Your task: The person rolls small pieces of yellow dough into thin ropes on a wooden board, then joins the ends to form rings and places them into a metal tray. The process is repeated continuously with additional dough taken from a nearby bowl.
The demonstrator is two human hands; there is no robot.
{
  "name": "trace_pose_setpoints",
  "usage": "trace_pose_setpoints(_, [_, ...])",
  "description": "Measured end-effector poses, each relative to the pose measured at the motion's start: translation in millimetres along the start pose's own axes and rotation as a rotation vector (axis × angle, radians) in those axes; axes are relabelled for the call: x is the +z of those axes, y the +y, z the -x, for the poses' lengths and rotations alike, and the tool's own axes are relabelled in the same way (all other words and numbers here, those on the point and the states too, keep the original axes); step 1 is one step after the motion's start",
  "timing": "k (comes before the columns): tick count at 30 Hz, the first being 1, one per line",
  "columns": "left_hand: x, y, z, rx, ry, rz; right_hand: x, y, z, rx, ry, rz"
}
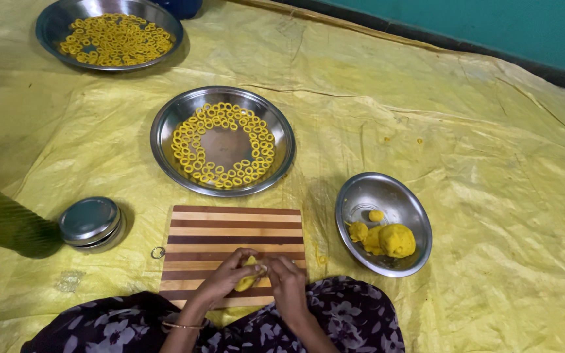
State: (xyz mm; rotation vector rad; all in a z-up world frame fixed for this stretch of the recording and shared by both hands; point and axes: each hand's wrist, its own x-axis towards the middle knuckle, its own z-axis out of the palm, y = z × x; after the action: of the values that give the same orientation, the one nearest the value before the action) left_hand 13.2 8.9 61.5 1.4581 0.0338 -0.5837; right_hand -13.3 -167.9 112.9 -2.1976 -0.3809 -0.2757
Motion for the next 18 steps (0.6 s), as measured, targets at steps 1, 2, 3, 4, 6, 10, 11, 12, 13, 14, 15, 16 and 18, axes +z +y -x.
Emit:
trace_pose_setpoints(1, [0.6,-2.4,-3.0,0.003,0.025,-0.047,2.1,-1.6,-0.2,0.007,0.005,0.001])
trace_pose_setpoints(2, [0.8,-4.0,-5.7,0.036,0.047,-0.07,4.7,-1.9,-0.3,0.022,0.03,0.005])
trace_pose_setpoints(3, [1.5,-4.7,-7.4,0.069,0.07,-0.09,6.7,-0.4,-0.2,0.036,0.054,0.011])
trace_pose_setpoints(4, [1.4,-4.8,-7.5,0.102,0.093,-0.111,8.7,3.3,-0.5,0.051,0.078,0.016])
trace_pose_setpoints(6, [-3.8,-1.8,-2.9,-0.009,0.163,-0.183,11.3,19.6,-5.6,0.275,0.067,-0.127])
trace_pose_setpoints(10, [-29.5,12.0,14.7,-0.175,0.321,-0.347,-0.7,82.2,-19.4,0.638,0.011,-0.198])
trace_pose_setpoints(11, [-35.3,15.2,16.6,-0.219,0.374,-0.405,-1.6,97.5,-20.4,0.591,0.003,-0.315])
trace_pose_setpoints(12, [-40.7,17.8,17.2,-0.262,0.426,-0.463,-0.3,109.8,-18.7,0.542,-0.004,-0.432])
trace_pose_setpoints(13, [-44.9,18.1,18.4,-0.306,0.478,-0.522,2.7,119.4,-15.9,0.492,-0.012,-0.549])
trace_pose_setpoints(14, [-46.7,17.6,18.1,-0.176,0.466,-0.45,5.6,125.9,-12.8,0.496,-0.025,-0.59])
trace_pose_setpoints(15, [-47.6,18.0,15.4,-0.044,0.454,-0.377,9.0,128.8,-11.1,0.496,-0.04,-0.633])
trace_pose_setpoints(16, [-47.2,16.9,14.9,0.088,0.44,-0.303,11.7,128.6,-9.9,0.495,-0.054,-0.675])
trace_pose_setpoints(18, [-41.5,14.4,14.0,0.186,0.446,-0.364,14.1,122.3,-12.8,0.602,-0.077,-0.66])
